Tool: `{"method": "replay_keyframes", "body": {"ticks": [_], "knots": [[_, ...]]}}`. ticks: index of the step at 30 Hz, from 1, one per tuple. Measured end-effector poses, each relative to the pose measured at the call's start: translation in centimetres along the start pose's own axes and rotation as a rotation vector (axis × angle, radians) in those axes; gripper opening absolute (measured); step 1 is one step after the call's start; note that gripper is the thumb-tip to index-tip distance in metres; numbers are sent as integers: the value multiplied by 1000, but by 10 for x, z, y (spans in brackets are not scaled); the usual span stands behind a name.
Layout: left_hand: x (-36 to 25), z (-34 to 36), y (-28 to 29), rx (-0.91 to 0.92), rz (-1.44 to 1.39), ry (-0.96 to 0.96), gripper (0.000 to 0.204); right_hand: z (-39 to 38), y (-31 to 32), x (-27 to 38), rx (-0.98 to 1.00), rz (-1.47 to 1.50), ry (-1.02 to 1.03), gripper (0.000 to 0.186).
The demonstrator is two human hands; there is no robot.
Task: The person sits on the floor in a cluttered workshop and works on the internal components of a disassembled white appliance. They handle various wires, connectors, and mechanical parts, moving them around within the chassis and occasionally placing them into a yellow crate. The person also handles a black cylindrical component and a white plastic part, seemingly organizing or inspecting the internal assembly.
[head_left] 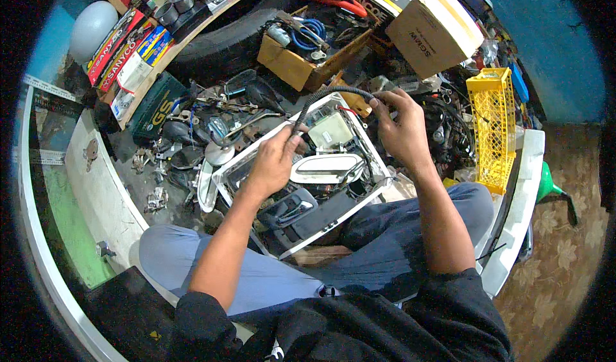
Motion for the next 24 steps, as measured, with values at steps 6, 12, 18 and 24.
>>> {"method": "replay_keyframes", "body": {"ticks": [6, 12, 18, 24], "knots": [[-5, -1, -43, -13, -242, -24, 28, -39, -41, -43, 318, 450, -308, 28], [1, -1, -76, 158, -128, 149, 34, -39, -42, -25, 440, 444, -191, 27], [1, 1, -92, 288, -644, 275, 22, -32, -32, -21, 407, 383, -119, 30], [-23, -3, -95, 512, -773, 393, 22, -47, -26, -36, 542, 855, -424, 55]]}}
Point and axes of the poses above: each hand's wrist, its own z-axis towards the middle knuckle, its own y-axis out of the back of the hand, x = y × z, the point moved 4 cm from there along z, towards the middle knuckle, and after that the axes turned 6 degrees about y, right-handed, at the moved point
